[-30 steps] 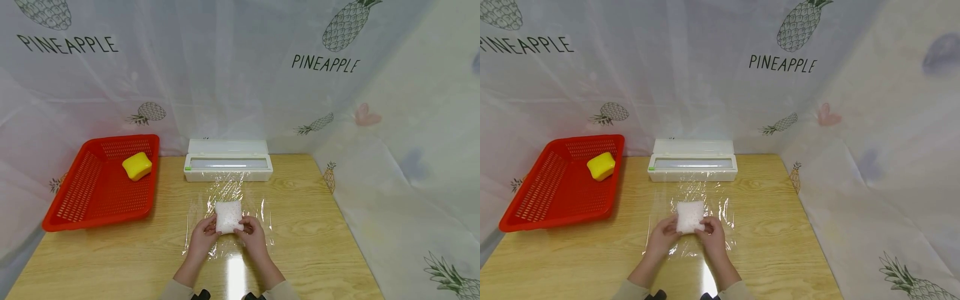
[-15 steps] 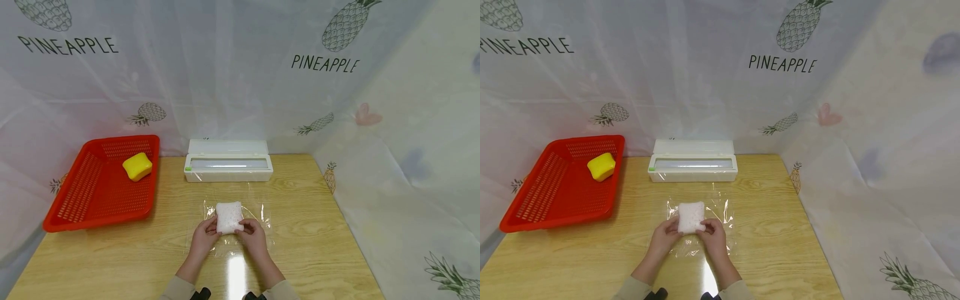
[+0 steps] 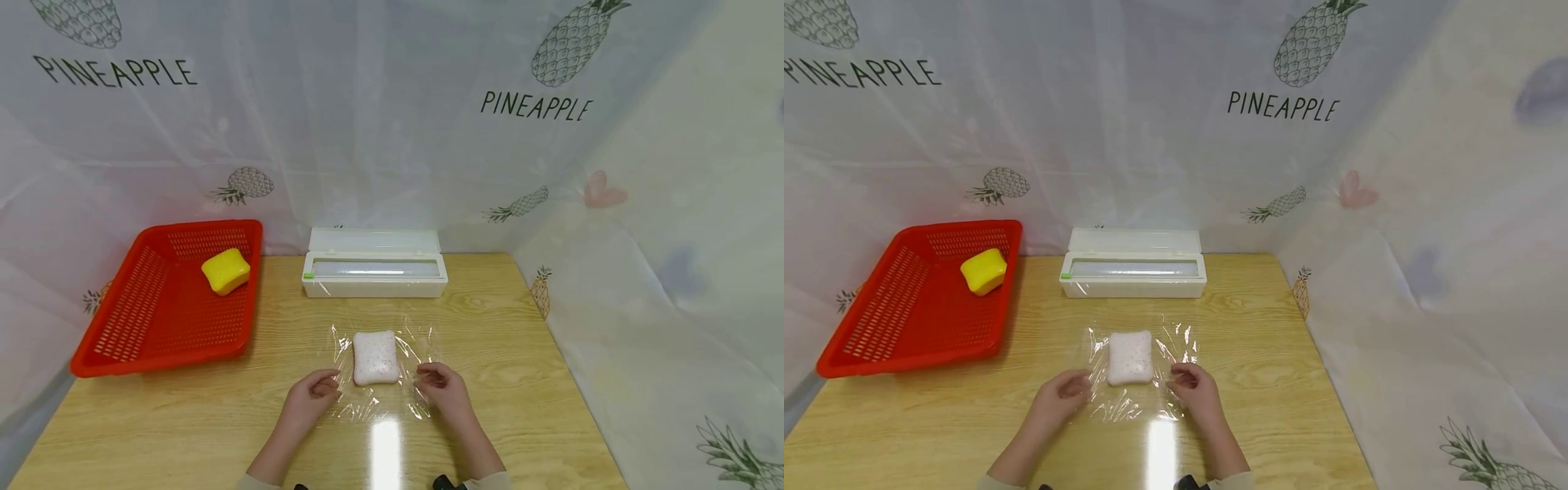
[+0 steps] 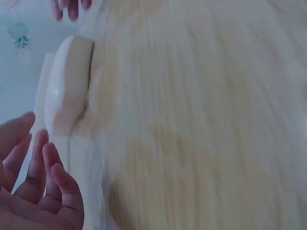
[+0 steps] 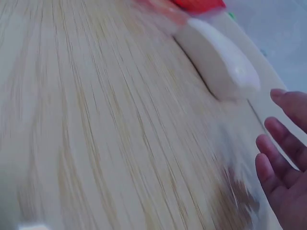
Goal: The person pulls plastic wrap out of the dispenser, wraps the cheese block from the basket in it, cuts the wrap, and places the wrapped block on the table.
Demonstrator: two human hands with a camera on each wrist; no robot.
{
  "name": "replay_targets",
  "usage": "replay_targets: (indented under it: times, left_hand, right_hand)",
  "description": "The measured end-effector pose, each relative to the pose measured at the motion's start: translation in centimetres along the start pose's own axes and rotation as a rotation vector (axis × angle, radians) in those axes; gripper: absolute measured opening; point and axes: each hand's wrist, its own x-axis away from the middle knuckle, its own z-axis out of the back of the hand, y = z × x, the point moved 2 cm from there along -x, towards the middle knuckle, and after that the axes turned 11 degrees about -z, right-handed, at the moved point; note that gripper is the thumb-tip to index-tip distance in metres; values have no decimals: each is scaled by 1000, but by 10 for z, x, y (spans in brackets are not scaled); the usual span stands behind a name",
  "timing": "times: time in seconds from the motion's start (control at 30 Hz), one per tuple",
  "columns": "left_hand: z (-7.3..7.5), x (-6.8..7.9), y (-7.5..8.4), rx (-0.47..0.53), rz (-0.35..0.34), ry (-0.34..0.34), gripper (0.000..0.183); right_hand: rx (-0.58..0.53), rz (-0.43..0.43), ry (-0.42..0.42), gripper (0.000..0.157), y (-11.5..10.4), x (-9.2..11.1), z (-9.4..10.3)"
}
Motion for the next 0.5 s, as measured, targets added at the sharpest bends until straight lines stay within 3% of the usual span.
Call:
replay_targets:
  times: [0.13,0.23,0.37,0.5]
  left_hand:
    - [19,9,-2,-88,3,-31,34]
    - [33,13,-5,-146,8,-68,33]
    - [49,15,-9,-207,-11,-158,31]
    - [61,16,-13,-297,-106,-288,33]
  right_hand:
    - [28,-35,35,25,21,-2,24]
    - [95,-32,18,23,30,-4,39]
    - [184,9,-77,22,40,-7,53]
    - [261,56,-197,19,43,-8,61]
